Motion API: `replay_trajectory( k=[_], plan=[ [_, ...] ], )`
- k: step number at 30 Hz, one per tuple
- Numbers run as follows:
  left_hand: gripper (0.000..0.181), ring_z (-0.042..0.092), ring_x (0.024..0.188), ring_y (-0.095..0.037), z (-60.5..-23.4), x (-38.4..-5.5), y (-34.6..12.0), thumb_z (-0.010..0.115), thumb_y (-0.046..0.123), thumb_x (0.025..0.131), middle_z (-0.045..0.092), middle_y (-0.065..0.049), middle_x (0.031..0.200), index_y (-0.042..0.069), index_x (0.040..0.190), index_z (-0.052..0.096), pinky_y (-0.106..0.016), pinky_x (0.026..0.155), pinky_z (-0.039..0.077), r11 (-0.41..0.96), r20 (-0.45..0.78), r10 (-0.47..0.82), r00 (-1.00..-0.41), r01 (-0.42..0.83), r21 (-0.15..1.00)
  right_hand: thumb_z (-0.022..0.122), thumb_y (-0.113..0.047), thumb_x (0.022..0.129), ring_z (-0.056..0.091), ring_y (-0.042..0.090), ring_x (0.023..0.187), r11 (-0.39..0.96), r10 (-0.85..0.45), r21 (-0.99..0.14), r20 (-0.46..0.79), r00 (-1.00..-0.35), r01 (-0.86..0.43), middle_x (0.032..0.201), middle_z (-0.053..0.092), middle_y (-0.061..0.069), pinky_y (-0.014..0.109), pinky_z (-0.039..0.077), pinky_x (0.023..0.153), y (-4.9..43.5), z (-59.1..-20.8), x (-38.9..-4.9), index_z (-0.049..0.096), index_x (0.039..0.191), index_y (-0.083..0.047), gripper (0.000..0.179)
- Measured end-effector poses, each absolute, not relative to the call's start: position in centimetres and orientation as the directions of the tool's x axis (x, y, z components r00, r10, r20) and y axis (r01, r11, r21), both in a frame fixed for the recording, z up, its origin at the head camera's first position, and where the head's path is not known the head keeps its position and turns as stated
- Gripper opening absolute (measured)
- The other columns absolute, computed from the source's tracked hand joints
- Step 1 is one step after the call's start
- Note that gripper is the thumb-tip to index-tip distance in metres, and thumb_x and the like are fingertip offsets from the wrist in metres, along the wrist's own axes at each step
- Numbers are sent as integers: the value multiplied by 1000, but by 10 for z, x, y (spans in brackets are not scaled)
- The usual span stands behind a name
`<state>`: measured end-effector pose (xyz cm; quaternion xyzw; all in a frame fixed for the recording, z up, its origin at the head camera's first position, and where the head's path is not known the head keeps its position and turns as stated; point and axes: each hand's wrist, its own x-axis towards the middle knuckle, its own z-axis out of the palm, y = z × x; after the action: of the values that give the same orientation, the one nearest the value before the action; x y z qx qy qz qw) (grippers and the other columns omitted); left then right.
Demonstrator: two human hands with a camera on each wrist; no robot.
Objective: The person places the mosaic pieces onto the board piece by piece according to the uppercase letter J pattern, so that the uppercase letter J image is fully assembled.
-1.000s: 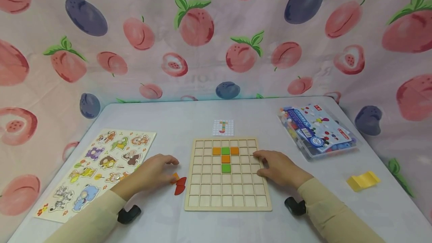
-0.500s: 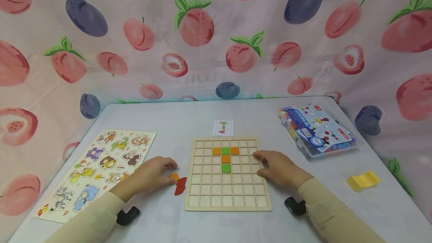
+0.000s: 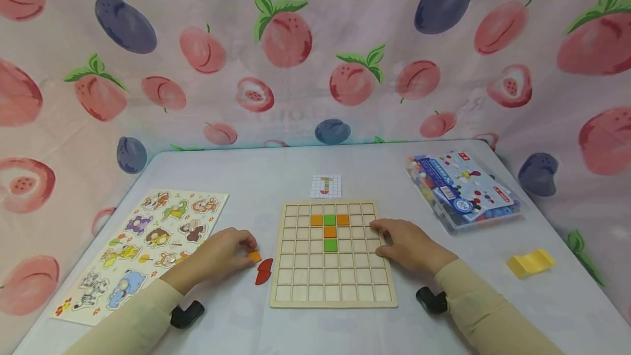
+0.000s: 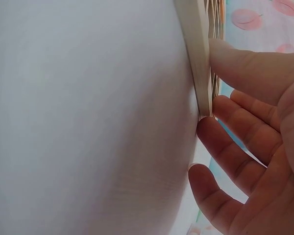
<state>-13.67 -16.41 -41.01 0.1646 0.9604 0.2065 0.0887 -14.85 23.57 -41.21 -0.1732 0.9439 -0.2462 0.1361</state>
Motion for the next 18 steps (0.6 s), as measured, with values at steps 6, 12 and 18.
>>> replay_trajectory(
  k=[6, 12, 18],
  plan=[
    [20, 55, 87, -12, -410, -136, -165, 83, 15, 79, 62, 11, 88, 18, 95, 71, -35, 83, 50, 857, -91, 366, -926, 297, 421, 75, -25, 90, 56, 37, 120, 811, -405, -520, -168, -899, -269, 129, 62, 16, 60, 39, 102, 237, -410, -149, 53, 142, -3, 60],
    [22, 54, 85, -13, -410, -136, -168, 84, 16, 78, 62, 11, 88, 16, 97, 72, -35, 81, 50, 862, -97, 363, -927, 294, 414, 75, -25, 90, 55, 38, 121, 814, -400, -518, -173, -900, -263, 130, 61, 17, 61, 39, 103, 236, -411, -148, 53, 142, -3, 60],
    [21, 55, 87, -14, -411, -136, -171, 79, 11, 80, 63, 10, 90, 16, 99, 72, -35, 83, 50, 868, -112, 347, -931, 274, 413, 75, -24, 90, 55, 38, 121, 815, -403, -513, -169, -900, -269, 129, 62, 17, 61, 39, 103, 236, -410, -148, 53, 141, -3, 60]
  ],
)
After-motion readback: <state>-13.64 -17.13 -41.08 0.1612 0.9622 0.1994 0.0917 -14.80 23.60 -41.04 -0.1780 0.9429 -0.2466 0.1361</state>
